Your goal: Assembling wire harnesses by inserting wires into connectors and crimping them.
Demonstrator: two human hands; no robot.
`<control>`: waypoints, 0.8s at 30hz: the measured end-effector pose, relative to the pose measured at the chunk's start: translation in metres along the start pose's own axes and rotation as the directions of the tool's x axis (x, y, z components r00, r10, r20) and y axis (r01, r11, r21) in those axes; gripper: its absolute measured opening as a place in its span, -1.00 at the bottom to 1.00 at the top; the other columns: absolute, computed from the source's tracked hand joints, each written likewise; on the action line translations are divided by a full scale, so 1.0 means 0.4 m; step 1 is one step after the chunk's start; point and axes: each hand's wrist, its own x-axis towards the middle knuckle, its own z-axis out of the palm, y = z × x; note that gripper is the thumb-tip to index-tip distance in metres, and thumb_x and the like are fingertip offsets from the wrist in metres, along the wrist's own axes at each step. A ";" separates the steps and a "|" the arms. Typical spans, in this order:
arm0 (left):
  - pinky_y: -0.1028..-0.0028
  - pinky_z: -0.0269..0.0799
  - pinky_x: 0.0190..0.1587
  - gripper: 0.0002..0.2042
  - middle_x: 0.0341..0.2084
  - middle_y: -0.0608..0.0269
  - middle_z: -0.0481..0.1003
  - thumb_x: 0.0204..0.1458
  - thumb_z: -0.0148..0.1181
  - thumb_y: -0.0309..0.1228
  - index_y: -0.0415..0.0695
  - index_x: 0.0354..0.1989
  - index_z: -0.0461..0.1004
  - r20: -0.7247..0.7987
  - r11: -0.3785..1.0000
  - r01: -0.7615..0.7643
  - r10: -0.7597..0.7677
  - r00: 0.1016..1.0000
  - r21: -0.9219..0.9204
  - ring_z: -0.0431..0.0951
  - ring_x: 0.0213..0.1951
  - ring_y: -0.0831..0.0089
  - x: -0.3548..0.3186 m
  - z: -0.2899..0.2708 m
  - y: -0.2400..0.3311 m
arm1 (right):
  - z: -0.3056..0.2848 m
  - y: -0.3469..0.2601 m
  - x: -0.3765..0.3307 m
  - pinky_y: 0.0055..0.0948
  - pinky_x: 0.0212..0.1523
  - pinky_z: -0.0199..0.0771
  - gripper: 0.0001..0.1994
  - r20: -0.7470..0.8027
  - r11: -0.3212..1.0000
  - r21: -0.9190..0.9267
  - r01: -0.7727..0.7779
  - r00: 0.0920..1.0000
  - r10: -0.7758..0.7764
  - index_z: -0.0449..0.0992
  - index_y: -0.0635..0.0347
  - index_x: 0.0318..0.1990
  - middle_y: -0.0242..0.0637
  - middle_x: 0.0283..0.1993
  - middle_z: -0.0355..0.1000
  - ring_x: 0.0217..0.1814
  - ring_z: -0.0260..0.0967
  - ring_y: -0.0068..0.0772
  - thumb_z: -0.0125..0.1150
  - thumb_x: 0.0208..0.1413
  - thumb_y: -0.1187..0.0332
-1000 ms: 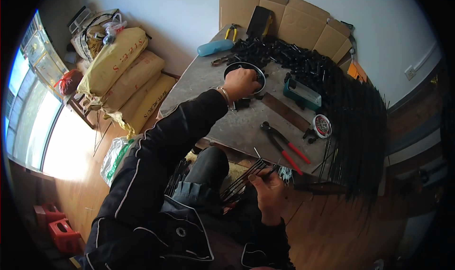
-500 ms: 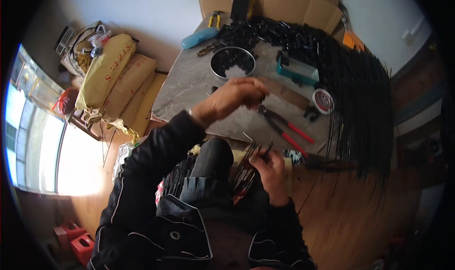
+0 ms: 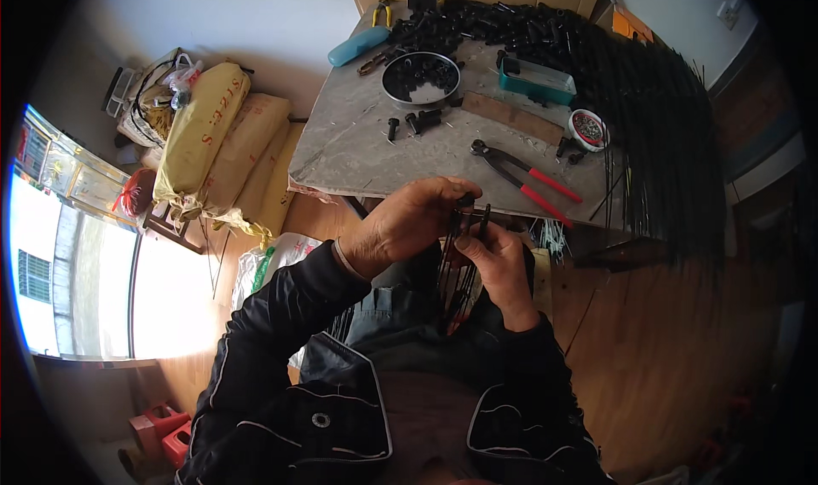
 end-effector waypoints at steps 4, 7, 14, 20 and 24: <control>0.33 0.37 -0.06 -0.72 -0.25 0.15 0.48 0.07 0.08 -0.37 -0.24 -0.09 0.45 -0.006 1.000 0.024 -0.024 1.000 -0.010 0.46 -0.16 0.30 -0.005 0.010 -0.013 | -0.002 0.001 -0.009 -0.61 -0.31 0.41 -0.85 0.014 1.000 0.020 0.017 1.000 -0.017 0.50 0.26 -0.29 -0.41 -0.40 0.49 -0.38 0.40 -0.65 0.29 0.10 0.36; 0.34 0.38 -0.07 -0.72 -0.25 0.17 0.48 0.08 0.08 -0.36 -0.25 -0.08 0.46 0.025 0.999 0.035 -0.034 0.999 -0.009 0.45 -0.18 0.32 -0.009 0.030 -0.009 | -0.005 0.003 -0.013 -0.62 -0.31 0.39 -0.85 0.003 1.000 0.020 0.023 1.000 -0.023 0.50 0.26 -0.29 -0.42 -0.41 0.48 -0.39 0.39 -0.66 0.29 0.10 0.37; 0.34 0.39 -0.11 -0.70 -0.27 0.21 0.47 0.09 0.08 -0.34 -0.27 -0.08 0.47 0.010 0.999 0.005 -0.005 1.000 0.037 0.45 -0.24 0.36 -0.007 0.026 -0.014 | 0.000 0.001 -0.013 -0.62 -0.31 0.38 -0.86 -0.004 1.000 0.025 0.010 1.000 -0.010 0.50 0.26 -0.30 -0.41 -0.42 0.48 -0.39 0.38 -0.65 0.29 0.11 0.38; 0.35 0.37 -0.09 -0.74 -0.28 0.23 0.47 0.12 0.08 -0.34 -0.25 -0.11 0.46 0.009 0.999 0.010 -0.010 1.000 0.043 0.46 -0.25 0.37 -0.002 0.021 -0.019 | -0.007 0.009 -0.012 -0.61 -0.31 0.40 -0.85 -0.001 0.999 0.027 0.018 1.000 -0.018 0.50 0.28 -0.31 -0.40 -0.42 0.49 -0.39 0.39 -0.64 0.29 0.10 0.37; 0.33 0.41 -0.14 -0.80 -0.30 0.24 0.47 0.16 0.09 -0.35 -0.20 -0.15 0.45 -0.064 0.998 -0.043 0.045 0.997 0.035 0.47 -0.24 0.38 0.011 0.003 -0.035 | -0.008 0.008 -0.010 -0.61 -0.31 0.41 -0.85 -0.004 0.999 0.031 0.012 1.000 -0.012 0.50 0.28 -0.30 -0.40 -0.41 0.49 -0.39 0.40 -0.64 0.29 0.10 0.38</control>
